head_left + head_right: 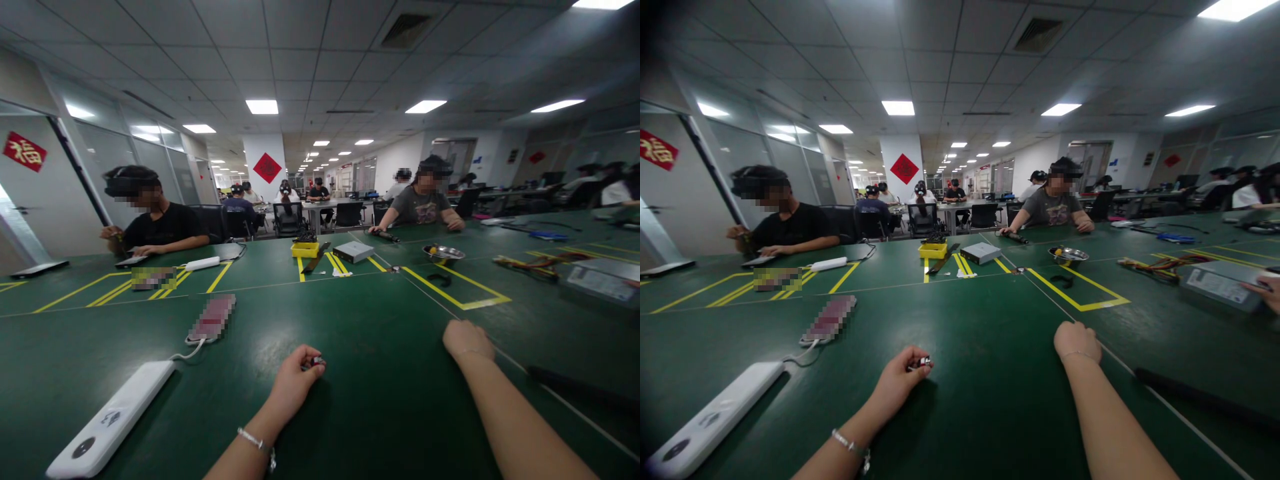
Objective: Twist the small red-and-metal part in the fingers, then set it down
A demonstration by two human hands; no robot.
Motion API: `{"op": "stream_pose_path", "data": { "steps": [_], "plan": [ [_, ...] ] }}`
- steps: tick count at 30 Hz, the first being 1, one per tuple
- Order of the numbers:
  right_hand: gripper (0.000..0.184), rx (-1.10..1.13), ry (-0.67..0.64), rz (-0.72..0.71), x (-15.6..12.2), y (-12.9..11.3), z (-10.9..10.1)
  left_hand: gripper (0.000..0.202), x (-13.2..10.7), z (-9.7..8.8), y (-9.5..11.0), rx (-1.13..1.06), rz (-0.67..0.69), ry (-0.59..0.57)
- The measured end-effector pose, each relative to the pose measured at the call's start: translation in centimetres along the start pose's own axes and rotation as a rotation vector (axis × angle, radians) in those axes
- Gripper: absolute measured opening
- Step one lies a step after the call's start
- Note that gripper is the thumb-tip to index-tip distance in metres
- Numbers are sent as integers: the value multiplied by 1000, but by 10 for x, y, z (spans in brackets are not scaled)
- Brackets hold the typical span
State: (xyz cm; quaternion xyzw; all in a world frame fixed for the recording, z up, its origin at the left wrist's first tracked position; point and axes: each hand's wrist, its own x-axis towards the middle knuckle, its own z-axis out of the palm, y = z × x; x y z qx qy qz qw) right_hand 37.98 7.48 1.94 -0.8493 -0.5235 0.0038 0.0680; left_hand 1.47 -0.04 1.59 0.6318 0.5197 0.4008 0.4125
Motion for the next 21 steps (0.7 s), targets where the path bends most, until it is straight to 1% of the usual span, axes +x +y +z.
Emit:
{"op": "stream_pose_path", "data": {
  "steps": [3,8,11,16,19,21],
  "plan": [
    [37,-15,11,-25,-1,-3,0,18,-1,-1,1,26,7,7],
    [40,23,-10,59,-5,-8,-4,18,-1,0,-2,35,19,16],
    [39,54,-34,59,-11,-13,-7,19,0,1,-4,36,13,11],
    [28,147,-80,-133,-19,-32,-8,19,2,2,-7,32,17,-9],
    [22,215,-119,-230,-27,-53,-5,17,2,3,-8,13,12,-6],
    [18,324,-174,-285,-39,-72,-5,16,2,3,-7,4,4,2]
  ]
}}
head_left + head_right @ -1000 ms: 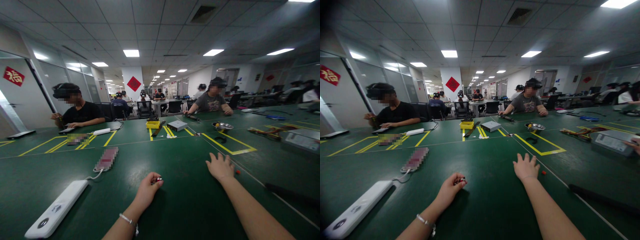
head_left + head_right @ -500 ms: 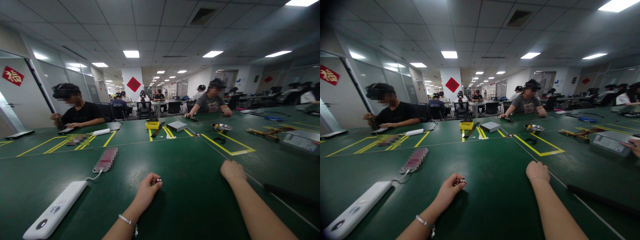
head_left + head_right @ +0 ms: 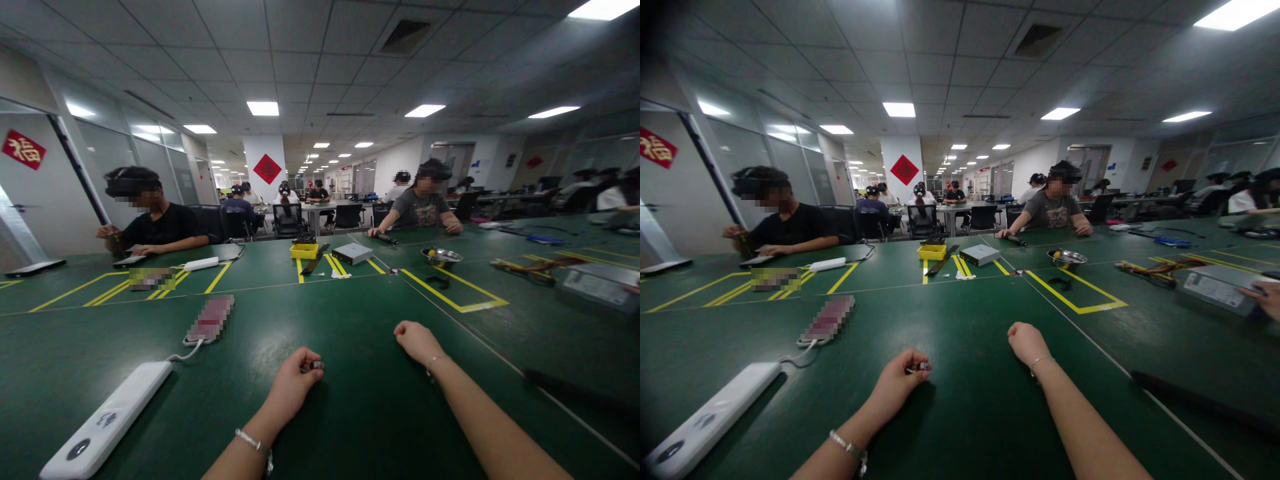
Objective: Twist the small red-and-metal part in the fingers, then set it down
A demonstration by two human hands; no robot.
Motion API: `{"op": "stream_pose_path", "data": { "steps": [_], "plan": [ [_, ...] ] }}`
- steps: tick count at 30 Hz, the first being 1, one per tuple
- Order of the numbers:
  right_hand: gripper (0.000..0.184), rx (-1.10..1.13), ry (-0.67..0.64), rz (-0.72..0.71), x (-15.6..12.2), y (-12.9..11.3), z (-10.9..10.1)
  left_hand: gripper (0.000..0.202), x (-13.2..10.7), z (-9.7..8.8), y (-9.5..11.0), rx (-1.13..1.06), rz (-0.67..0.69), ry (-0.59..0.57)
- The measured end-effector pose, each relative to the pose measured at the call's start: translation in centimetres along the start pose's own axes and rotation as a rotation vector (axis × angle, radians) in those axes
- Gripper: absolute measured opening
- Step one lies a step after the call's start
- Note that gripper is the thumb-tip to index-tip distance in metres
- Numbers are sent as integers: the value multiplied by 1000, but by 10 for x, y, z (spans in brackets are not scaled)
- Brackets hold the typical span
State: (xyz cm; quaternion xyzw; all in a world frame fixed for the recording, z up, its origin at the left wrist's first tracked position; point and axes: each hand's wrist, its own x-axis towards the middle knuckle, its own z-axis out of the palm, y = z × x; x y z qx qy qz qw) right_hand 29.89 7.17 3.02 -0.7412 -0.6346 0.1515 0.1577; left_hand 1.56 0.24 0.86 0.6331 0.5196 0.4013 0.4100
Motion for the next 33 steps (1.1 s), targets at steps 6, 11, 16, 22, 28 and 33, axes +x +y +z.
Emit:
{"op": "stream_pose_path", "data": {
  "steps": [6,11,16,22,28,33],
  "plan": [
    [7,776,-332,-135,-39,-69,28,15,0,-1,3,33,9,21],
    [17,1278,-580,-123,-69,-104,52,23,0,-2,6,27,51,22],
    [22,1369,-716,-182,-79,-111,62,37,-1,-2,9,16,77,25],
    [32,1307,-616,-94,-77,-108,64,39,-1,-3,7,-69,30,26],
    [30,1357,-615,-88,-74,-109,69,32,-2,-3,8,-58,28,29],
    [33,1438,-528,-33,-75,-110,70,20,1,0,3,-56,19,58]
  ]
}}
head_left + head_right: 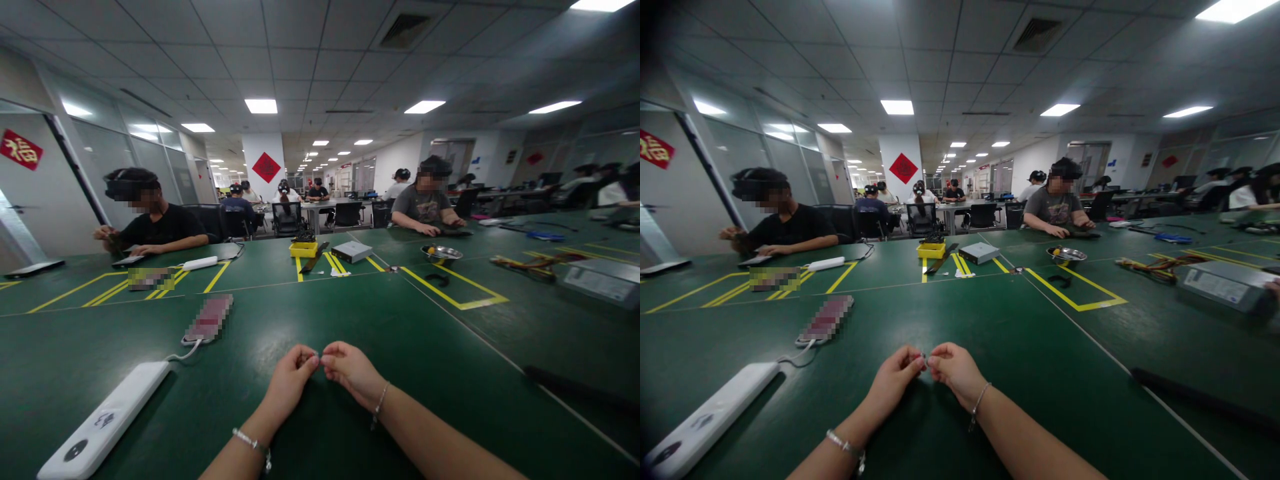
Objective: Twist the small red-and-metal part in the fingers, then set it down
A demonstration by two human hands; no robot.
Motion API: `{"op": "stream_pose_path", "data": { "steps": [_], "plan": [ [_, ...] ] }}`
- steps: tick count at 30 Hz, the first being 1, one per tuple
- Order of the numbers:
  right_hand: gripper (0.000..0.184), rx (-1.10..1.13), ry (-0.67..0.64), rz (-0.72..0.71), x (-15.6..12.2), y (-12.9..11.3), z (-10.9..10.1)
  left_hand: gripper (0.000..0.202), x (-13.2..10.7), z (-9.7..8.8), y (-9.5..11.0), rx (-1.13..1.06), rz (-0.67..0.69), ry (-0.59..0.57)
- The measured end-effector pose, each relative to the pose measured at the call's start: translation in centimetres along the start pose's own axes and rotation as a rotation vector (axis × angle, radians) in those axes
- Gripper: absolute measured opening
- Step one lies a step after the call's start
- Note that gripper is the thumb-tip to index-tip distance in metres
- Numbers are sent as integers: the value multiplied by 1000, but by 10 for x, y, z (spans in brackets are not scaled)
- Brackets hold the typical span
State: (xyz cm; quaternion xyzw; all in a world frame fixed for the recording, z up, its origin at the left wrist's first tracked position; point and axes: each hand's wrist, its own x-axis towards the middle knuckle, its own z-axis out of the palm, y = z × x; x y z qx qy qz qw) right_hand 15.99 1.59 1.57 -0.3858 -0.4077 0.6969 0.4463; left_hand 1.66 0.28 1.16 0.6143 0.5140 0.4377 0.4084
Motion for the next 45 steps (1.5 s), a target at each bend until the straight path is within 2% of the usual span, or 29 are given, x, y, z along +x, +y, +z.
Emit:
{"op": "stream_pose_path", "data": {
  "steps": [9,16,24,30,38,45],
  "plan": [
    [29,13,62,-35,2,3,0,8,-1,0,5,134,50,44],
    [25,-21,76,-34,1,4,4,8,-6,1,6,397,234,124],
    [18,-108,156,-105,2,9,5,8,-10,3,14,556,247,154],
    [16,-147,230,-136,-2,6,11,8,-10,3,15,578,257,159],
    [13,-155,232,-245,0,6,7,7,-10,4,11,544,229,202],
    [14,-289,203,-290,-5,1,13,11,-9,4,12,548,223,199]
  ]
}}
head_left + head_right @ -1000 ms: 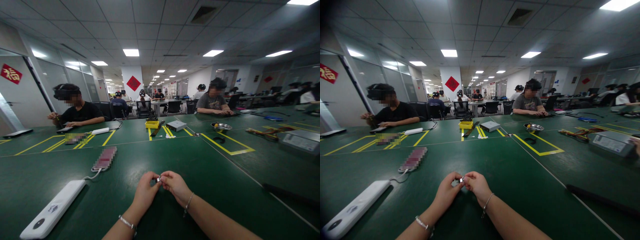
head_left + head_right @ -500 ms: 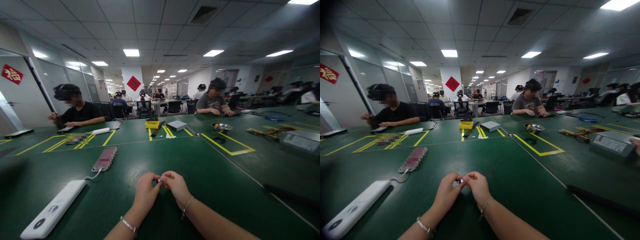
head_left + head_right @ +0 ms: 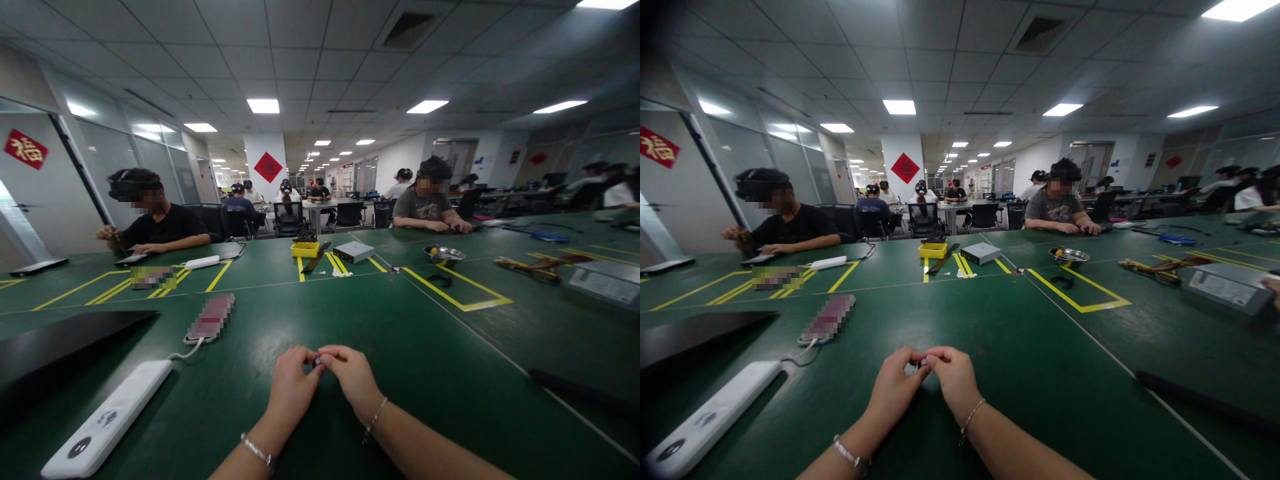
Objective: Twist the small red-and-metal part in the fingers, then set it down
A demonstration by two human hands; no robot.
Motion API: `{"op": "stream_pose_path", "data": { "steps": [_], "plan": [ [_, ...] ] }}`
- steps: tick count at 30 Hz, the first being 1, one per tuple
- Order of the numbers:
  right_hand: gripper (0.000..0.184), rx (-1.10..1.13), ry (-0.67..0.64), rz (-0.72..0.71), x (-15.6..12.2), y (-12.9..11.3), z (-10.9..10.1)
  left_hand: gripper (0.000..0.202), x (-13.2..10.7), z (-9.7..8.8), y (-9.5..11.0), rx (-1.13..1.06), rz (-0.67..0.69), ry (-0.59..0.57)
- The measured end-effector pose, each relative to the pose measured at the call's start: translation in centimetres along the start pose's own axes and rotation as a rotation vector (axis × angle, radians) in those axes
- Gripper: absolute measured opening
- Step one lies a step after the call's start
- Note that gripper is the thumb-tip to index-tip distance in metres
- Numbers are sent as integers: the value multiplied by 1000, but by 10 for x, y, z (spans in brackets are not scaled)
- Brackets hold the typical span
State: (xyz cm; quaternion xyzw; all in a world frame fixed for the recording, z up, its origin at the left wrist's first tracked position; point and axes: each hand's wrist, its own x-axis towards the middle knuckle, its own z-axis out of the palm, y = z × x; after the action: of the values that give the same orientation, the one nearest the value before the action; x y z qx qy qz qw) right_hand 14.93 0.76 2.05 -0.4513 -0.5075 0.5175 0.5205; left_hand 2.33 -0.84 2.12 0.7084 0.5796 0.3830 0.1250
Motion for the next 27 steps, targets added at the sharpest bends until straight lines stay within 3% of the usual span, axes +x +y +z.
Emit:
{"op": "stream_pose_path", "data": {
  "steps": [9,19,22,27],
  "plan": [
    [38,-92,-37,-72,-9,7,6,12,-1,-2,1,14,-29,72],
    [35,-203,-119,-179,-17,3,5,12,0,-3,-4,16,-43,84],
    [37,-110,-115,-128,-14,6,4,11,0,-3,-3,19,-34,85],
    [42,175,-85,87,-5,9,7,10,0,-2,-1,31,24,76]
  ]
}}
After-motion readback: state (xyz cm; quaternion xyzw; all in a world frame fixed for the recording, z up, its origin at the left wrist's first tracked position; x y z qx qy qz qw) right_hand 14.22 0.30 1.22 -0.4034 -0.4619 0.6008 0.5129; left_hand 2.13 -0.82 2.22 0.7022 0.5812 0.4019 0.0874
